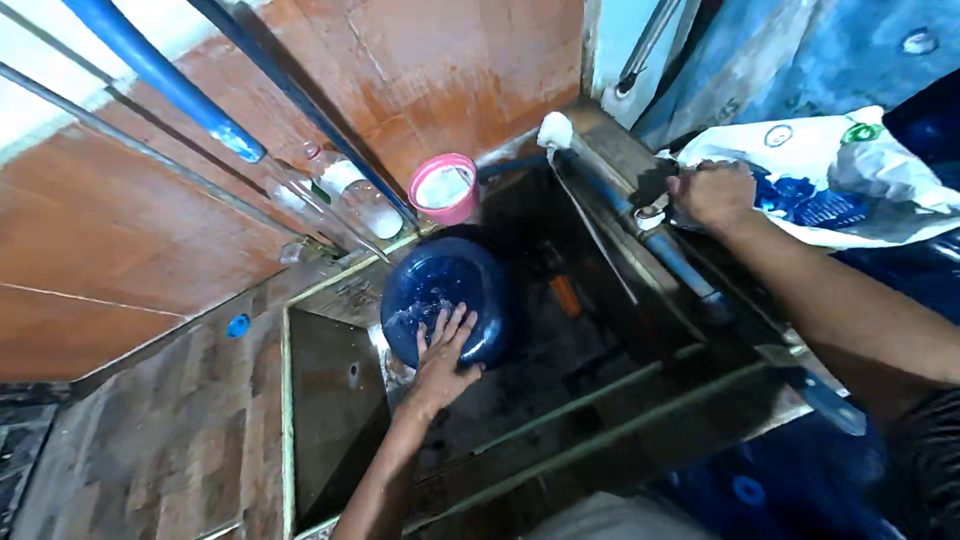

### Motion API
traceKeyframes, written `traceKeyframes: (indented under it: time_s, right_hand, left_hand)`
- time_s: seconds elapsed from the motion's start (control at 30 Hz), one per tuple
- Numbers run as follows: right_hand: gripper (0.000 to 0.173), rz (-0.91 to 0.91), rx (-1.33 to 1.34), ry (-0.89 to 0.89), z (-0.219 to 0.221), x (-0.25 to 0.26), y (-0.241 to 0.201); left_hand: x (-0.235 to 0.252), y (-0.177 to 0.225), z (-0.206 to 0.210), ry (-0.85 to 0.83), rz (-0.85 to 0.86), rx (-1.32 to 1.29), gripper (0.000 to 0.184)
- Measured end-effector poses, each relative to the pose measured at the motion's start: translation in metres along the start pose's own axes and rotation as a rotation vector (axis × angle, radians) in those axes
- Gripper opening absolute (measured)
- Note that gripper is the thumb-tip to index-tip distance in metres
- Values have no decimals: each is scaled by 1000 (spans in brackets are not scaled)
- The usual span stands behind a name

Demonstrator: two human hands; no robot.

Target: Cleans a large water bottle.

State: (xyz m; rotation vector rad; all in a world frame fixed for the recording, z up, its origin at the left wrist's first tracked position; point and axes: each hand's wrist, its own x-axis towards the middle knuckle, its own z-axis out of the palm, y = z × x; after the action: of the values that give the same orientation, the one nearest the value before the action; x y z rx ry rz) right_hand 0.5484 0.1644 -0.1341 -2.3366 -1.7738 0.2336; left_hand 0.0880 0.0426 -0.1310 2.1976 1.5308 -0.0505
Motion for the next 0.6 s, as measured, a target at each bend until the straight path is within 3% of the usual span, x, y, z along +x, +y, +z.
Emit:
traceKeyframes:
  time_s: [0.07, 0.1, 0.17, 0.2, 0.23, 0.3, 0.37, 0.43, 0.53, 0.6]
  right_hand:
    - [58, -28, 34, -89, -5, -13, -47]
    - [53, -169, 115, -85, 4, -19, -79]
    - [48, -577, 361, -58, 49, -27, -155]
    - [49, -729, 464, -111, 70, -32, -197]
    - [50, -802, 570, -281, 81, -34, -244]
    - [45, -747, 776, -664, 95, -41, -317]
    - [41, -576, 954, -907, 119, -48, -357]
    - [46, -511, 980, -934, 158, -58, -370]
    - [44, -537, 824, -873, 231, -63, -359]
    - [44, -372, 827, -838, 282, -61, -333]
  left_hand:
    - [-16, -23, 27, 295, 116, 26, 62]
    - [-18, -31, 39, 441, 119, 49, 62]
    - [-19, -47, 51, 707, 28, 12, 58]
    - [-22, -53, 53, 797, -64, -79, 57]
    - [-26, -59, 53, 849, -194, -232, 64]
    - [-36, -80, 47, 847, -540, -685, 79]
    - [-48, -109, 40, 761, -849, -1038, 58]
    - [-64, -142, 36, 586, -915, -1239, 52]
    - [-86, -187, 43, 455, -866, -1364, 49]
    - [-99, -206, 52, 427, -826, -1360, 50]
